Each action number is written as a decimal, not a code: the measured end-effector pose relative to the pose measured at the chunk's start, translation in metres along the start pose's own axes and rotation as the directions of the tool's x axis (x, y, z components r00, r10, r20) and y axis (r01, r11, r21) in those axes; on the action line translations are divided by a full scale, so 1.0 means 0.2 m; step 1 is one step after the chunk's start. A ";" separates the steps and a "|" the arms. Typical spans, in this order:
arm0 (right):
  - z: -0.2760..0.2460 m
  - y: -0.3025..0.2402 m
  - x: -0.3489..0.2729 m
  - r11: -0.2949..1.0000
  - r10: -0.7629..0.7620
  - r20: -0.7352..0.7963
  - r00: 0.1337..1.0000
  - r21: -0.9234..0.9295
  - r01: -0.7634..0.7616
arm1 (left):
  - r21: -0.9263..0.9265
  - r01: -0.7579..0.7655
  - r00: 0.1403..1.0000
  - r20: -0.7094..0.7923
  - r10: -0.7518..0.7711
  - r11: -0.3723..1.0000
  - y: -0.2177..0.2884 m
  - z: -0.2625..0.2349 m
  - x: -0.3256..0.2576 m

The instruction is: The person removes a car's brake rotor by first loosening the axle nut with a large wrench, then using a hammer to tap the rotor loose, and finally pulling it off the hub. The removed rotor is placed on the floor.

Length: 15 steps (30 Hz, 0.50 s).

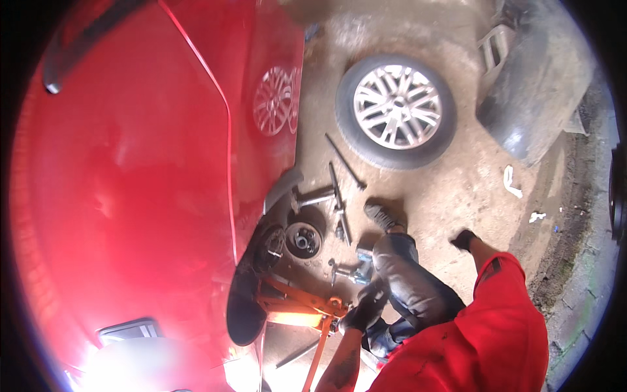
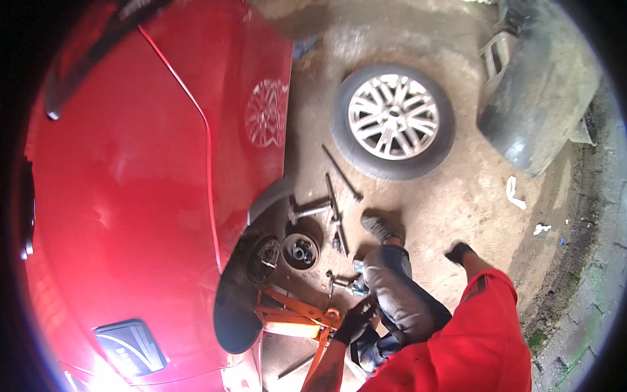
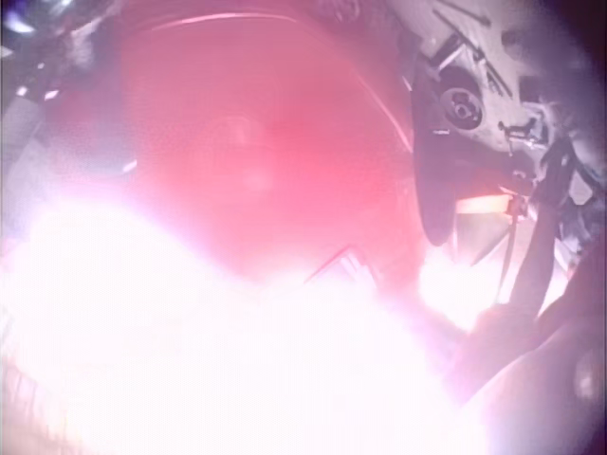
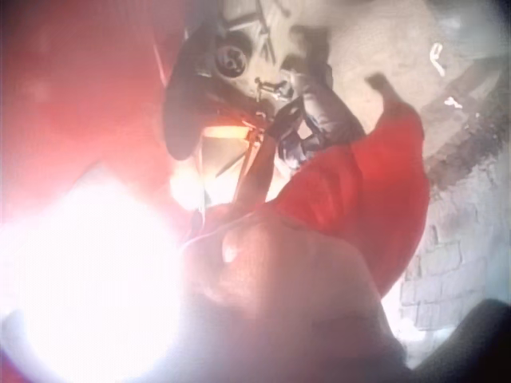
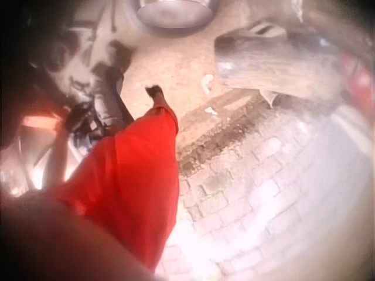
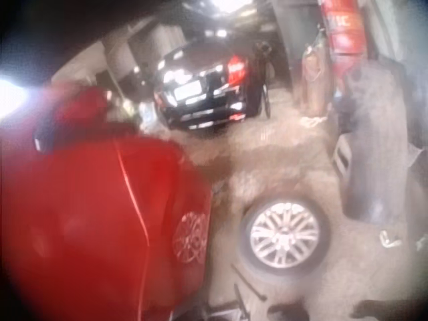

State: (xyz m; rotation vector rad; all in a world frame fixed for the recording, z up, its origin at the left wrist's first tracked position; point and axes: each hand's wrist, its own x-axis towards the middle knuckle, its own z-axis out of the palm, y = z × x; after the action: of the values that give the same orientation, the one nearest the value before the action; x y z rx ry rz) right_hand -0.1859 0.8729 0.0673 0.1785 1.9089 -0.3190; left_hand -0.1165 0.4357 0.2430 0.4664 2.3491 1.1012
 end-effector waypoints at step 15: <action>-0.47 0.54 -1.49 0.415 -0.132 -0.438 0.890 0.791 0.450 | 0.454 0.077 0.973 -0.229 0.033 0.888 0.79 -0.44 0.23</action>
State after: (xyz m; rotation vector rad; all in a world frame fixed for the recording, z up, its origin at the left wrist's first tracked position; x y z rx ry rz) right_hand -0.1361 1.0129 0.3627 0.6161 1.8858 -1.6498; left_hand -0.1905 0.5018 0.4023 0.4944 2.8262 0.5979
